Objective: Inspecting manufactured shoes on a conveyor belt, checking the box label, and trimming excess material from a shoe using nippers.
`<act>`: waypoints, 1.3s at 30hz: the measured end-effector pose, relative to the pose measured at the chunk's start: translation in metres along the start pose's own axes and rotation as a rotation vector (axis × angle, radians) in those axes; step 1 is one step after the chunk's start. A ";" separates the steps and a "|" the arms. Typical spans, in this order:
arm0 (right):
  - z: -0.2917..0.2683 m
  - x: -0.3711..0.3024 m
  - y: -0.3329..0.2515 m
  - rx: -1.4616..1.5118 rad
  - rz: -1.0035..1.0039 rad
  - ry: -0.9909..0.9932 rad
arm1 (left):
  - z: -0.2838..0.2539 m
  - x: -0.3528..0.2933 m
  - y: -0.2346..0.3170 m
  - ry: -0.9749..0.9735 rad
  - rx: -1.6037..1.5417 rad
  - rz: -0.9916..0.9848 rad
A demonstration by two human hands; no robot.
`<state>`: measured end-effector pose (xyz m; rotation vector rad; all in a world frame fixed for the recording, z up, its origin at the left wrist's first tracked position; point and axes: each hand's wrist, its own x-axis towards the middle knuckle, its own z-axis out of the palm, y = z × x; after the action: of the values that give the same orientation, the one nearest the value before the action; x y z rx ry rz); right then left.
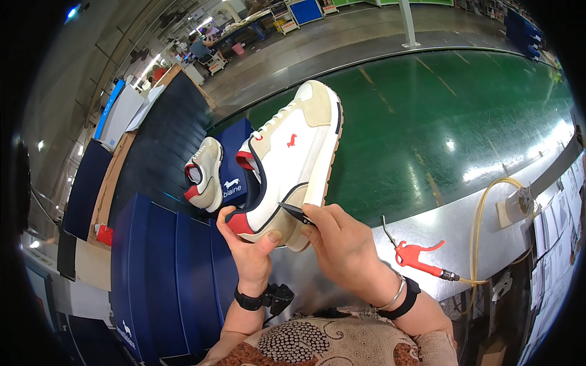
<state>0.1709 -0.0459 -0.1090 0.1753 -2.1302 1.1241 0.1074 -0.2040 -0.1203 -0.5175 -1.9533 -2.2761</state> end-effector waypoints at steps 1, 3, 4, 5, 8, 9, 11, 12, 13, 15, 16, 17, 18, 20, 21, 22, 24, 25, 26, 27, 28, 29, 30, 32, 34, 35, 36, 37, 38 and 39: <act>0.001 0.000 0.001 0.041 0.023 -0.010 | 0.000 0.001 -0.001 -0.001 0.001 0.000; 0.005 -0.002 0.005 0.081 0.050 -0.019 | -0.001 0.002 -0.002 0.007 0.008 0.004; 0.010 -0.005 0.008 0.172 0.155 0.048 | -0.001 0.004 -0.002 0.005 0.009 0.003; 0.013 -0.007 0.009 0.268 0.256 0.109 | -0.001 0.005 -0.002 0.017 0.014 0.009; 0.010 -0.009 0.013 0.464 0.496 0.120 | -0.006 0.016 -0.006 0.050 0.097 0.054; 0.011 -0.013 0.018 0.480 0.487 0.100 | -0.012 0.022 -0.011 0.069 0.175 0.089; 0.010 -0.025 0.030 0.537 0.758 0.055 | -0.020 0.043 -0.022 0.113 0.310 0.140; 0.008 -0.031 0.033 0.551 0.747 0.029 | -0.027 0.054 -0.025 0.140 0.402 0.160; 0.007 -0.039 0.036 0.567 0.792 0.001 | -0.035 0.066 -0.028 0.168 0.494 0.178; 0.004 -0.051 0.042 0.578 0.833 -0.032 | -0.048 0.089 -0.030 0.209 0.652 0.142; 0.005 -0.055 0.043 0.560 0.871 -0.054 | -0.062 0.101 -0.037 0.243 0.725 0.159; 0.006 -0.059 0.046 0.541 0.907 -0.074 | -0.075 0.113 -0.045 0.264 0.802 0.206; 0.008 -0.064 0.050 0.578 0.911 -0.098 | -0.089 0.125 -0.052 0.283 0.821 0.213; 0.016 -0.066 0.050 0.591 0.930 -0.131 | -0.109 0.144 -0.060 0.290 0.874 0.197; 0.019 -0.068 0.049 0.602 0.947 -0.159 | -0.117 0.151 -0.064 0.318 0.936 0.201; 0.024 -0.073 0.052 0.631 0.945 -0.172 | -0.129 0.154 -0.072 0.334 0.929 0.168; 0.028 -0.073 0.051 0.635 0.946 -0.213 | -0.147 0.158 -0.088 0.351 0.919 0.134; 0.028 -0.073 0.050 0.641 0.949 -0.251 | -0.154 0.156 -0.095 0.386 0.888 0.065; 0.031 -0.078 0.054 0.617 0.936 -0.261 | -0.156 0.151 -0.099 0.415 0.857 -0.005; 0.033 -0.082 0.055 0.614 0.940 -0.261 | -0.156 0.146 -0.104 0.414 0.855 -0.010; 0.035 -0.086 0.057 0.612 0.958 -0.258 | -0.153 0.140 -0.111 0.456 0.831 0.055; 0.036 -0.091 0.058 0.610 0.979 -0.252 | -0.149 0.133 -0.118 0.494 0.807 0.119; 0.038 -0.093 0.058 0.607 0.982 -0.250 | -0.147 0.126 -0.125 0.566 0.774 0.098; 0.039 -0.098 0.055 0.515 0.963 -0.310 | -0.136 0.103 -0.142 0.664 0.716 -0.043; 0.040 -0.095 0.050 0.539 1.077 -0.309 | -0.126 0.077 -0.155 0.609 0.501 -0.166; 0.038 -0.092 0.047 0.559 1.189 -0.309 | -0.115 0.061 -0.158 0.532 0.334 -0.234; 0.038 -0.092 0.050 0.616 1.245 -0.295 | -0.092 0.045 -0.145 0.403 0.109 -0.371; 0.038 -0.093 0.054 0.672 1.299 -0.277 | -0.072 0.032 -0.128 0.230 -0.134 -0.536; 0.038 -0.092 0.054 0.680 1.289 -0.295 | -0.056 0.021 -0.114 0.122 -0.301 -0.667; 0.037 -0.090 0.052 0.690 1.313 -0.279 | -0.041 0.009 -0.102 0.020 -0.477 -0.797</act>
<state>0.1957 -0.0597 -0.2153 -0.9429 -1.8811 2.6641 0.0616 -0.2251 -0.2185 0.3478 -1.7944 -3.2181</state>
